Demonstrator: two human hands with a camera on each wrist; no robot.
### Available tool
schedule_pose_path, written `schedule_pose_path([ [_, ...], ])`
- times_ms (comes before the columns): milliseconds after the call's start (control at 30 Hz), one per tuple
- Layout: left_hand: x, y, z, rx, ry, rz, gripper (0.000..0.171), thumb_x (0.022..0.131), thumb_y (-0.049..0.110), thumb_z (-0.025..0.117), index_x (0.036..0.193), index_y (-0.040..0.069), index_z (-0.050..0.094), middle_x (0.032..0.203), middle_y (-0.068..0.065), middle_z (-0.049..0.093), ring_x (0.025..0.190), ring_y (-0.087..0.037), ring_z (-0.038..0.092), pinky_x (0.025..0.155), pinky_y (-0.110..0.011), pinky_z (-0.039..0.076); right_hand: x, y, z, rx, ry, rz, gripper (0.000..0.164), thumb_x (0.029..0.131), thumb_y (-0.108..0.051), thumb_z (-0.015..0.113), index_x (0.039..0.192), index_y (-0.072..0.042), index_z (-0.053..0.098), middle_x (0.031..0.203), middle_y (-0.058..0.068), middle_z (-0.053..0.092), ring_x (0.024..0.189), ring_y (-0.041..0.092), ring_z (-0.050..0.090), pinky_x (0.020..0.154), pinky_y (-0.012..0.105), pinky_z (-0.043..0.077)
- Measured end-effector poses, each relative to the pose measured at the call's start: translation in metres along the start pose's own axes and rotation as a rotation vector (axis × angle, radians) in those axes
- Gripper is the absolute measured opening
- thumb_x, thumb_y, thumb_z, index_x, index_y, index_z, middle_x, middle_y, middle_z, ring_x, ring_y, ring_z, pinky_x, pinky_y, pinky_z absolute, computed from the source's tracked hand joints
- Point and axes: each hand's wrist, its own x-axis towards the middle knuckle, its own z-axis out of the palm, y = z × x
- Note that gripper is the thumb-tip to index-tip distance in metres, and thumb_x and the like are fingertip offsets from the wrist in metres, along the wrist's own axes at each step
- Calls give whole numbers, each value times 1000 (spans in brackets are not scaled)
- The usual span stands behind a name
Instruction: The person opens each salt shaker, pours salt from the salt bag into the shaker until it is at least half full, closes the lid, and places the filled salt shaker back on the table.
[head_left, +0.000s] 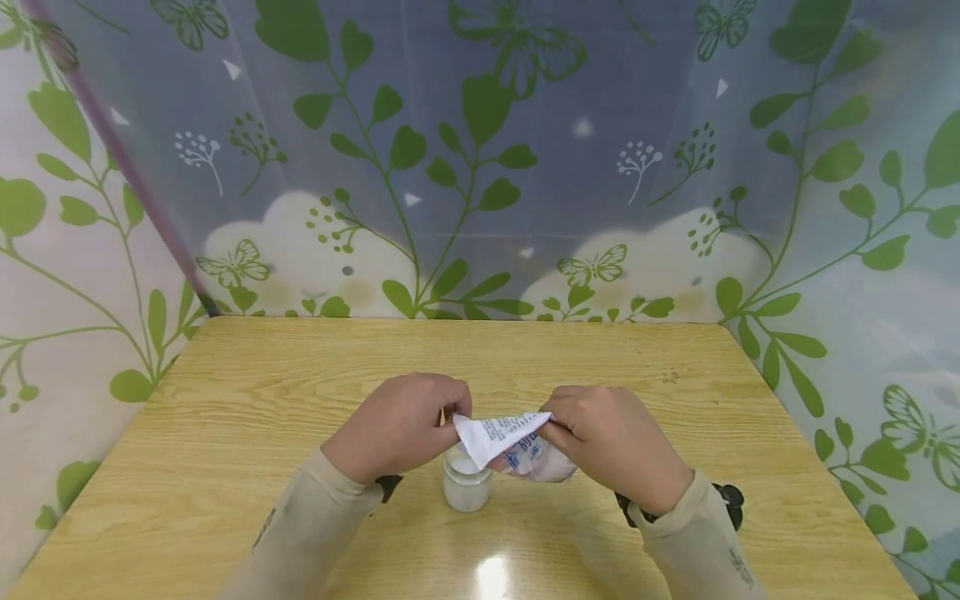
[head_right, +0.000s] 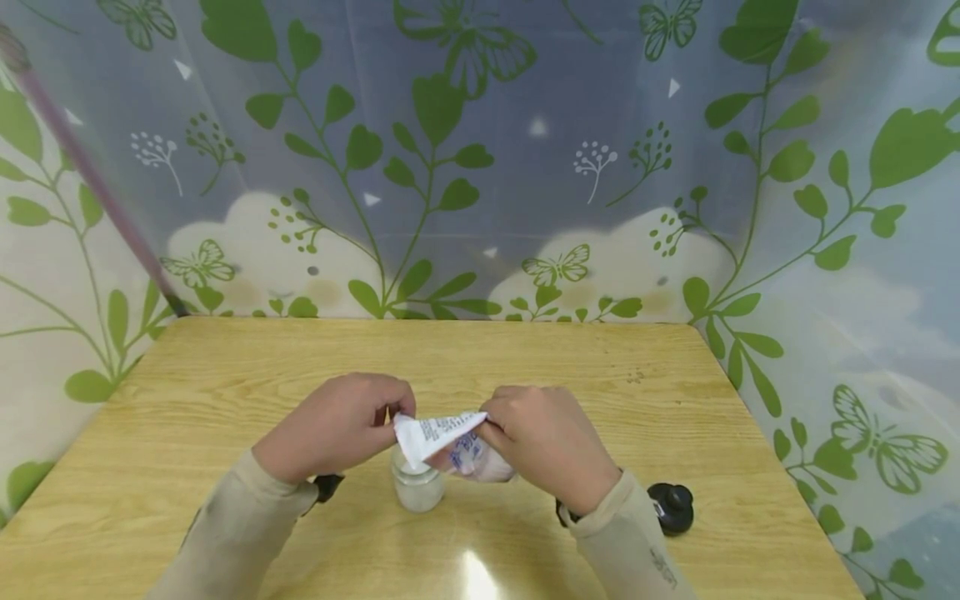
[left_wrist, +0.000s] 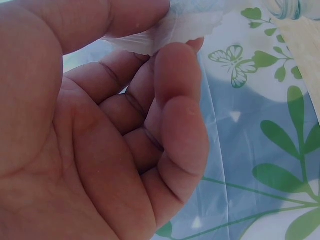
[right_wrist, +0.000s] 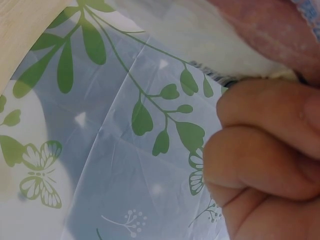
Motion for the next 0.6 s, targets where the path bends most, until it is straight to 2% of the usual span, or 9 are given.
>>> schedule_pose_path([
  [600, 0, -1, 0, -1, -10, -4, 16, 90, 13, 71, 80, 24, 66, 74, 16, 59, 62, -6, 52, 59, -26, 47, 0, -1, 0, -3, -11, 5, 8, 92, -10, 77, 84, -14, 79, 79, -8, 70, 60, -4, 51, 55, 19, 46],
])
